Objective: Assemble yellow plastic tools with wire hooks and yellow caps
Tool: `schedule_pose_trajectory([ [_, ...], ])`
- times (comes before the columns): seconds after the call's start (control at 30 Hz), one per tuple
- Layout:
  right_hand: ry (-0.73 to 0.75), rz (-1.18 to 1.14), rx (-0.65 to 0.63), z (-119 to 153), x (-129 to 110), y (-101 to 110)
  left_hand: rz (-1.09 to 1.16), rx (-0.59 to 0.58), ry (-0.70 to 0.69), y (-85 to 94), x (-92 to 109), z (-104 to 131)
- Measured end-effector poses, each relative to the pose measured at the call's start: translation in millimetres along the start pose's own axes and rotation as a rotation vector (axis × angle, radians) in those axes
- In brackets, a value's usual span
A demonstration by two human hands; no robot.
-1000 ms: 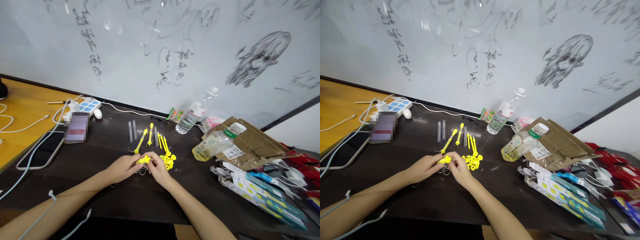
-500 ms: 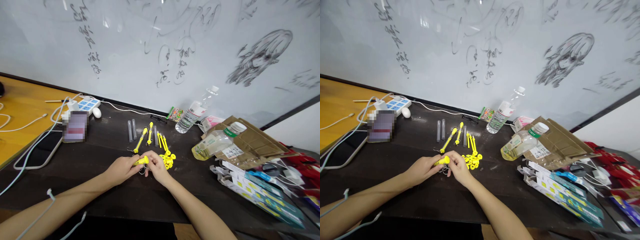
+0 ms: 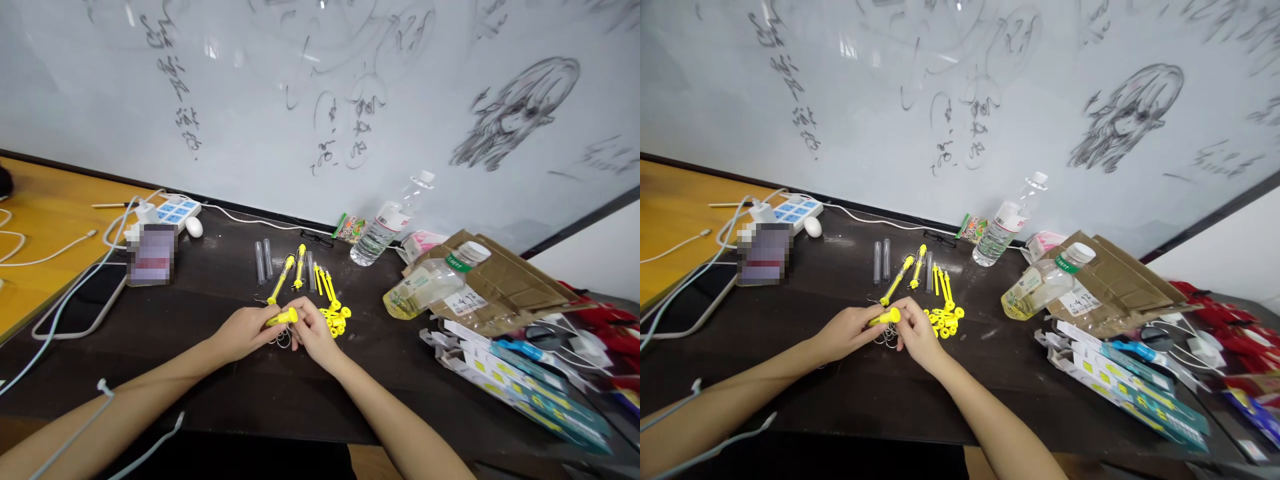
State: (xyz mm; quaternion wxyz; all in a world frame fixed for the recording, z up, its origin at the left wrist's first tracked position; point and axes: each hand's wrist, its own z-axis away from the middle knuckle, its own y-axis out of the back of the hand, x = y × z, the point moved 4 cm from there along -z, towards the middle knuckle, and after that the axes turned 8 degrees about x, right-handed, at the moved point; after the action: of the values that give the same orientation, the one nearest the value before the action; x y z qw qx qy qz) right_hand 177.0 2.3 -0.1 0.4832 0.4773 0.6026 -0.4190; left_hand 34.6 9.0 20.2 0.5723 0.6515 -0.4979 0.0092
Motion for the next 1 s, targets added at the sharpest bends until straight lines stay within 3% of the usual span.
schedule_pose_trajectory([
  [0.17,0.085,0.143,0.000,5.5,-8.2,3.1,0.006,0.037,-0.068,2.2,-1.1,1.2],
  [0.37,0.115,0.206,-0.098,3.4,-8.0,8.9,0.018,0.022,-0.103,1.3,-2.2,1.1],
  [0.73,0.016,-0.013,0.050,-1.3,-1.3,-1.0,-0.031,0.159,-0.008,-10.3,-11.8,2.6],
  [1.0,-0.023,0.006,-0.039,-5.0,-3.9,4.7,0.045,0.049,-0.030,-3.4,-12.3,-4.5],
])
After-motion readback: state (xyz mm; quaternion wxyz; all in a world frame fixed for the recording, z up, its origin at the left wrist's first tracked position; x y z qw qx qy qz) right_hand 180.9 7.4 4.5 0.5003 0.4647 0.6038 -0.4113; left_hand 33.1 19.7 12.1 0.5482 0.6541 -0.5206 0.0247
